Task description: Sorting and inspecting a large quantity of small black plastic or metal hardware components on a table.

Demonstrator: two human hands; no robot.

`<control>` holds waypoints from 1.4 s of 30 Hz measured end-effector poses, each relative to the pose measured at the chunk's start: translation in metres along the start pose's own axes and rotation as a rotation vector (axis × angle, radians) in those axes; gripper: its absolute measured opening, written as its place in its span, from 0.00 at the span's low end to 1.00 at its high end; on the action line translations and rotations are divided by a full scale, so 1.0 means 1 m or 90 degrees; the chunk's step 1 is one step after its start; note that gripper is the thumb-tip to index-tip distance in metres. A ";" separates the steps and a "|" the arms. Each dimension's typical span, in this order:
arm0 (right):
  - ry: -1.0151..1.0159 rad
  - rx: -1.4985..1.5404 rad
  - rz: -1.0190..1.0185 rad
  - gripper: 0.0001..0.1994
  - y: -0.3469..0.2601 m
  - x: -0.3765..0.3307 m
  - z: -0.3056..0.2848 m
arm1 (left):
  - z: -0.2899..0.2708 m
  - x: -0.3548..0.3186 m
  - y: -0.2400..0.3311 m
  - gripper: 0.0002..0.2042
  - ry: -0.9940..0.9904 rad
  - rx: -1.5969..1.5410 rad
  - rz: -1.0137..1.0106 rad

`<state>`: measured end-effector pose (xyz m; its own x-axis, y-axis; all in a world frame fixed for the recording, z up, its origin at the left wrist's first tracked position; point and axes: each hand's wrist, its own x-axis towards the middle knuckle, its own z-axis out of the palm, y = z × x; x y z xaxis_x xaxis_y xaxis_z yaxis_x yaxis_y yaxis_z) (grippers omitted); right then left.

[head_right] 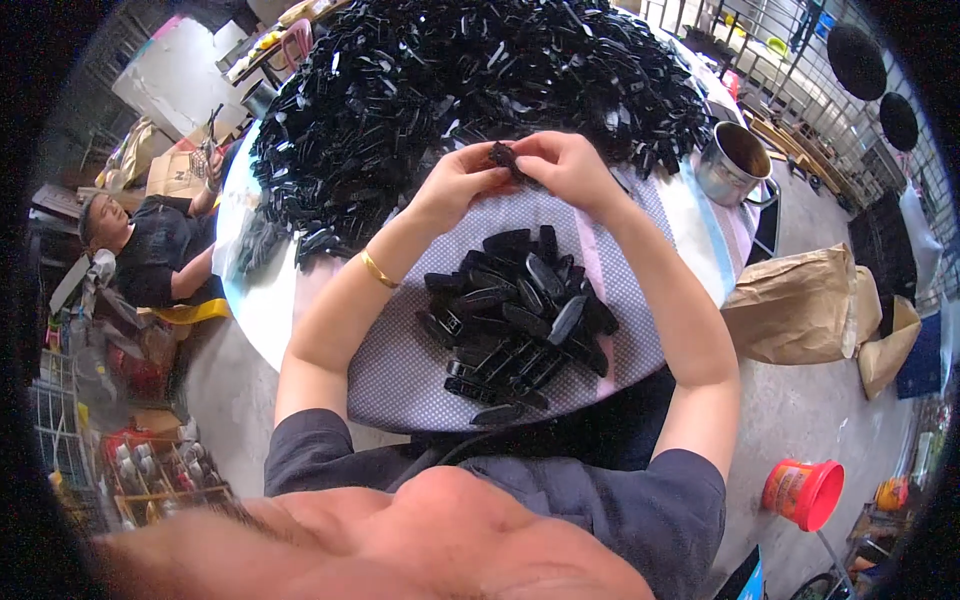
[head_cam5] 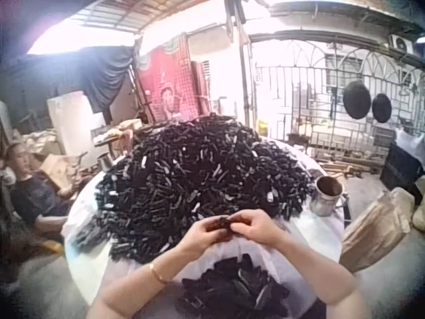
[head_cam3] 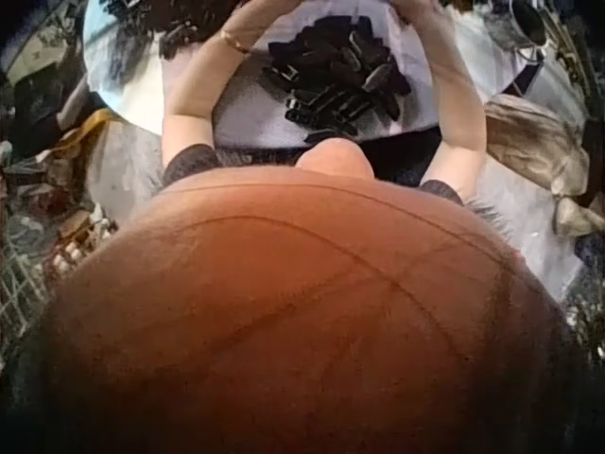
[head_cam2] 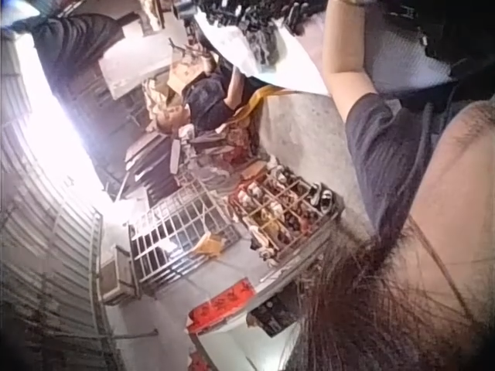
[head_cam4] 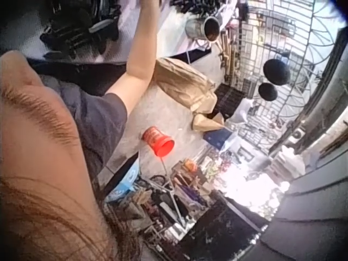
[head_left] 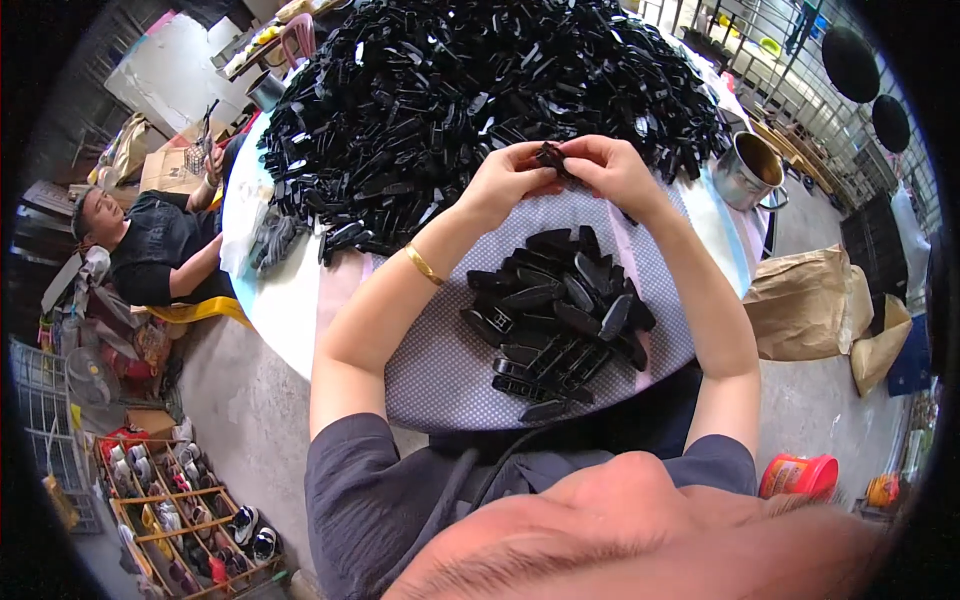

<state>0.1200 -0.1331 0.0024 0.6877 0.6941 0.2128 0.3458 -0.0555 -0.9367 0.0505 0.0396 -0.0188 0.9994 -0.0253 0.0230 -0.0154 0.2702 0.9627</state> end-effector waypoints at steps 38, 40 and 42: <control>0.117 -0.056 -0.087 0.09 -0.002 -0.033 0.017 | 0.015 -0.004 0.008 0.11 -0.060 -0.057 0.146; 0.034 -0.144 -0.065 0.09 -0.009 -0.030 0.004 | 0.016 -0.005 0.014 0.10 -0.048 -0.058 0.151; -0.085 -0.098 0.027 0.11 -0.016 -0.022 -0.025 | 0.013 -0.003 0.024 0.11 -0.059 0.093 0.072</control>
<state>0.1149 -0.1653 0.0198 0.6171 0.7767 0.1261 0.4190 -0.1887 -0.8882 0.0467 0.0332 0.0077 0.9842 -0.0929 0.1510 -0.1380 0.1334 0.9814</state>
